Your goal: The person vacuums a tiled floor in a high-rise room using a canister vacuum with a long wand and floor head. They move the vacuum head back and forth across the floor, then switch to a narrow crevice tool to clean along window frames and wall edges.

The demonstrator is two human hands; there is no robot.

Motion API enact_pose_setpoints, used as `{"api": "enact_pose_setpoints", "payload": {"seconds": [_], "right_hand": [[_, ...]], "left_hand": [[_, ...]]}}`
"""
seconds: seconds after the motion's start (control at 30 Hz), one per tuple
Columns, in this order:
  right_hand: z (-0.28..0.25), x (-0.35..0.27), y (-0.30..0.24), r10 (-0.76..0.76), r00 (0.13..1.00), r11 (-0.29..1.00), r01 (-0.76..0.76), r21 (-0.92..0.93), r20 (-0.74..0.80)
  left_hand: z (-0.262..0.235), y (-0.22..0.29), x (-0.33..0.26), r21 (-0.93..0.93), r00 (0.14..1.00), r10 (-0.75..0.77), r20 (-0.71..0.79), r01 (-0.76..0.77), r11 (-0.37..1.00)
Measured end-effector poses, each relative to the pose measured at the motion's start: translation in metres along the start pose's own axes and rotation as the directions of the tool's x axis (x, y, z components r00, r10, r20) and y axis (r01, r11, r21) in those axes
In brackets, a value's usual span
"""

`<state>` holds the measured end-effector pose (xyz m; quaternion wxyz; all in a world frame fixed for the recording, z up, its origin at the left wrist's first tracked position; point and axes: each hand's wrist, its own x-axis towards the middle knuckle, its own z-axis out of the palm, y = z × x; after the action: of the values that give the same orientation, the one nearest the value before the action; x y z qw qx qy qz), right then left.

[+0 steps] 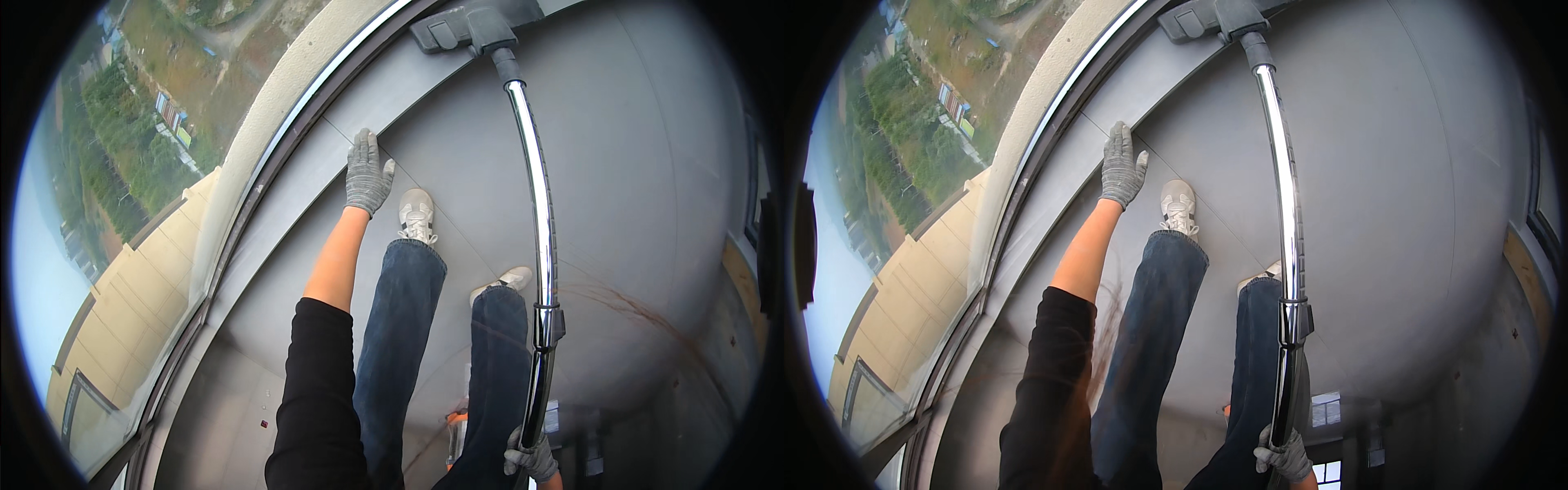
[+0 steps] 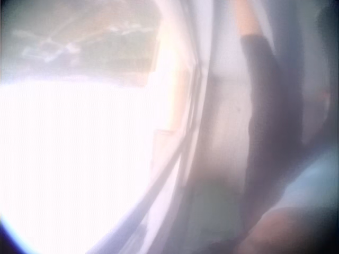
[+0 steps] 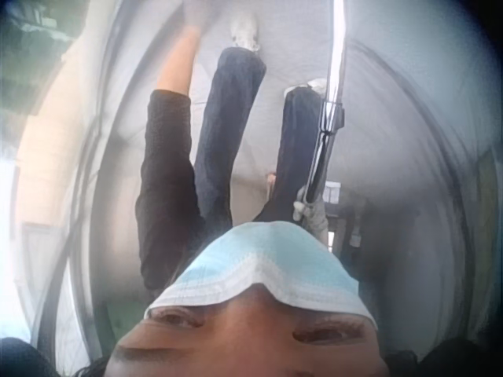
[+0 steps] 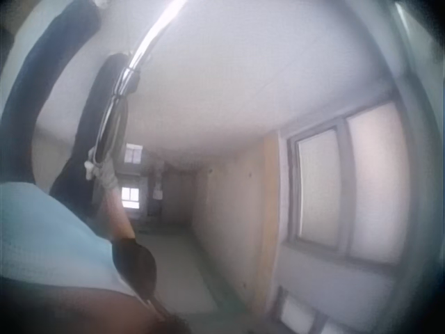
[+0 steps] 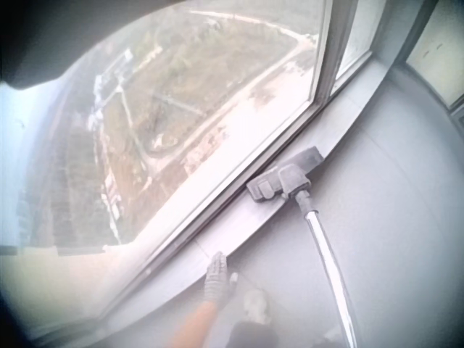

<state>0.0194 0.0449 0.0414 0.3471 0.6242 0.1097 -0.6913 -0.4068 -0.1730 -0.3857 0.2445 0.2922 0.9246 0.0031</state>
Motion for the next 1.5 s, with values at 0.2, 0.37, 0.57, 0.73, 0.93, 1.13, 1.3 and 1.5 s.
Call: {"api": "enact_pose_setpoints", "payload": {"seconds": [0.2,0.37,0.57,0.73,0.93,1.13,1.3,1.5], "right_hand": [[-0.004,-0.002,0.001,0.028,1.000,1.000,-0.028,-0.004,0.007],[-0.003,0.001,-0.002,0.015,1.000,1.000,-0.015,0.016,0.014],[-0.003,0.004,-0.009,0.022,0.999,1.000,-0.022,-0.015,0.040],[-0.009,0.004,-0.009,0.041,0.997,0.998,-0.037,-0.059,0.072],[0.007,-0.010,-0.010,-0.102,0.982,0.995,0.103,0.001,0.162],[0.043,-0.065,0.001,-0.204,0.965,0.974,0.216,-0.065,0.163],[0.079,-0.098,0.018,0.031,0.999,0.880,-0.023,-0.474,0.008],[0.125,-0.074,0.009,-0.164,0.972,0.834,0.227,-0.502,0.167]], "left_hand": [[0.009,-0.007,0.034,-0.123,0.920,-0.208,-0.333,0.176,0.977],[0.013,0.004,-0.024,-0.006,0.983,-0.098,-0.157,0.099,0.995],[0.009,-0.003,0.036,-0.127,0.943,-0.196,-0.269,0.167,0.978],[0.038,0.044,0.001,-0.088,0.967,0.074,-0.244,-0.099,0.991],[0.010,0.201,-0.144,-0.805,0.815,0.027,0.578,0.565,0.180],[-0.152,0.294,-0.221,-0.099,0.799,0.415,0.436,0.501,-0.860],[-0.206,0.264,-0.255,-0.329,0.631,0.182,0.754,0.604,-0.726],[-0.186,0.170,-0.249,-0.374,0.527,-0.018,0.850,0.580,-0.724]]}}
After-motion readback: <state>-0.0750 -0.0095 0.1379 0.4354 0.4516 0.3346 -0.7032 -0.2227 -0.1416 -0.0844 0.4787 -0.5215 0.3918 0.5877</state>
